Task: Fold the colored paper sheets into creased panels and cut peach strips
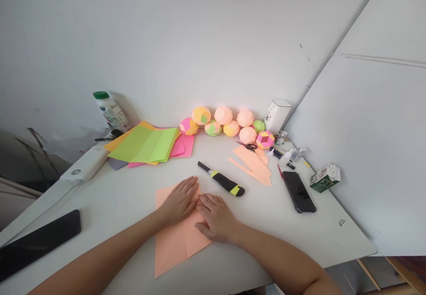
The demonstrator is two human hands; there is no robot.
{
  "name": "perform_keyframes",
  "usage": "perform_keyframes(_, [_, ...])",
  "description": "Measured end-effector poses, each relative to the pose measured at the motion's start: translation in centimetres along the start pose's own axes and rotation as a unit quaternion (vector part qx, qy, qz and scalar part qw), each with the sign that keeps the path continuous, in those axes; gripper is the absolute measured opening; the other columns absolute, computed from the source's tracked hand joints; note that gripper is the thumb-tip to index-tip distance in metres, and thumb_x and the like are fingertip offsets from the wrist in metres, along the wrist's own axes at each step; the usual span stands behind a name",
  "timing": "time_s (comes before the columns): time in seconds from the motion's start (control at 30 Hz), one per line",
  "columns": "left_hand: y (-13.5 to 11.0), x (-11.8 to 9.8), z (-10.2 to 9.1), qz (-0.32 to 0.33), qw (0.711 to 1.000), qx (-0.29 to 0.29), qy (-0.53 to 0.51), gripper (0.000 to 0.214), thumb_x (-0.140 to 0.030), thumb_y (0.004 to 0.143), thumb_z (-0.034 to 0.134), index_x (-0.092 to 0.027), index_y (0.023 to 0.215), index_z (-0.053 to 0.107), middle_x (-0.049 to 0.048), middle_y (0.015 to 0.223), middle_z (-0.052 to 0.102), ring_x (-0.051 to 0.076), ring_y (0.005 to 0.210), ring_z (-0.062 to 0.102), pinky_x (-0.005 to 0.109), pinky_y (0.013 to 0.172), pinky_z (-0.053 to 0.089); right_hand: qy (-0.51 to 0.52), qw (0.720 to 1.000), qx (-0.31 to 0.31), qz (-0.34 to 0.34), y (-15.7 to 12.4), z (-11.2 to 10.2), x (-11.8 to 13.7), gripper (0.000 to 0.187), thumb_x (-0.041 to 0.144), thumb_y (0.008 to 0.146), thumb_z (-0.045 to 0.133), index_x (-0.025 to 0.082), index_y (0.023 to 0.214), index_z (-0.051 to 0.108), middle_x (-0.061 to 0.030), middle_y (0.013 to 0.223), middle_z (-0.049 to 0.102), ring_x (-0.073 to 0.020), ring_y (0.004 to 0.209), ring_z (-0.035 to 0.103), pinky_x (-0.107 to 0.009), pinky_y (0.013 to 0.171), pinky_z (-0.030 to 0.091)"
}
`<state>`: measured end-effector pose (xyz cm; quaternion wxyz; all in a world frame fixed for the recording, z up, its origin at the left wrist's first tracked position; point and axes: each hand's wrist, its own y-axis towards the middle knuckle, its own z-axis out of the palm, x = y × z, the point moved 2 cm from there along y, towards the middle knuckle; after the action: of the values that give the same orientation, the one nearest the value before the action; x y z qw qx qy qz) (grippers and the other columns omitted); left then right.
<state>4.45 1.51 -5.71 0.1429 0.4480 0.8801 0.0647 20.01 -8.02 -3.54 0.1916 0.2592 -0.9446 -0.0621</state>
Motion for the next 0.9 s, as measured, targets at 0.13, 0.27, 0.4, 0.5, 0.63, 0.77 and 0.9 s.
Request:
perform_keyframes(0.13, [0.2, 0.4, -0.1, 0.003, 1.000, -0.006, -0.001, 0.046, -0.031, 0.088, 0.037, -0.007, 0.126, 0.050, 0.0172, 0.141, 0.043, 0.030, 0.133, 0.035, 0.046, 0.110, 0.030, -0.037, 0.998, -0.042, 0.007, 2.7, 0.2, -1.1, 0.024, 0.034, 0.086, 0.050, 0.016, 0.101, 0.057, -0.0133, 0.126, 0.054, -0.0261, 0.118, 0.043, -0.043, 0.095, 0.038])
perform_keyframes(0.27, [0.4, 1.7, 0.0, -0.001, 1.000, -0.020, -0.003, 0.047, -0.031, 0.087, 0.038, -0.010, 0.128, 0.047, 0.0153, 0.139, 0.046, 0.029, 0.131, 0.038, 0.046, 0.107, 0.034, -0.058, 0.997, -0.046, -0.018, 5.2, 0.5, -2.3, 0.020, 0.036, 0.082, 0.054, 0.017, 0.089, 0.056, -0.0118, 0.115, 0.058, -0.0258, 0.106, 0.047, -0.042, 0.086, 0.040])
perform_keyframes(0.4, [0.7, 3.0, 0.3, -0.006, 0.999, -0.039, -0.004, 0.048, -0.032, 0.086, 0.041, -0.012, 0.129, 0.045, 0.0144, 0.137, 0.048, 0.029, 0.129, 0.041, 0.046, 0.105, 0.037, -0.069, 0.996, -0.044, -0.045, 6.7, 0.7, -3.1, 0.019, 0.036, 0.081, 0.056, 0.017, 0.083, 0.055, -0.0117, 0.111, 0.058, -0.0247, 0.097, 0.045, -0.041, 0.086, 0.040])
perform_keyframes(0.5, [0.8, 3.4, 0.7, -0.011, 0.999, -0.052, -0.003, 0.046, -0.032, 0.087, 0.041, -0.012, 0.128, 0.046, 0.0157, 0.136, 0.049, 0.029, 0.129, 0.041, 0.046, 0.104, 0.038, -0.078, 0.994, -0.043, -0.062, 7.1, 0.9, -3.5, 0.019, 0.036, 0.080, 0.057, 0.017, 0.079, 0.055, -0.0123, 0.112, 0.058, -0.0241, 0.093, 0.043, -0.040, 0.087, 0.040])
perform_keyframes(0.63, [0.9, 3.3, 1.1, -0.015, 0.998, -0.065, 0.003, 0.041, -0.030, 0.089, 0.039, -0.011, 0.123, 0.049, 0.0169, 0.136, 0.049, 0.029, 0.129, 0.042, 0.045, 0.104, 0.037, -0.085, 0.993, -0.041, -0.074, 7.0, 0.9, -3.5, 0.018, 0.035, 0.083, 0.053, 0.018, 0.079, 0.055, -0.0115, 0.108, 0.059, -0.0229, 0.088, 0.042, -0.039, 0.081, 0.040])
perform_keyframes(0.77, [0.9, 3.2, 1.1, -0.011, 0.997, -0.074, 0.011, 0.037, -0.030, 0.089, 0.039, -0.014, 0.120, 0.050, 0.0156, 0.137, 0.048, 0.029, 0.129, 0.041, 0.046, 0.103, 0.038, -0.091, 0.992, -0.042, -0.082, 5.8, 0.6, -2.9, 0.020, 0.036, 0.084, 0.051, 0.017, 0.080, 0.055, -0.0118, 0.105, 0.059, -0.0233, 0.087, 0.041, -0.039, 0.076, 0.040])
perform_keyframes(0.9, [0.8, 3.3, 1.0, -0.006, 0.997, -0.077, 0.019, 0.037, -0.030, 0.089, 0.039, -0.014, 0.120, 0.049, 0.0153, 0.139, 0.047, 0.029, 0.130, 0.041, 0.047, 0.103, 0.039, -0.090, 0.991, -0.037, -0.095, 3.6, 0.4, -2.1, 0.021, 0.038, 0.083, 0.052, 0.017, 0.080, 0.055, -0.0109, 0.102, 0.058, -0.0217, 0.083, 0.041, -0.036, 0.069, 0.039])
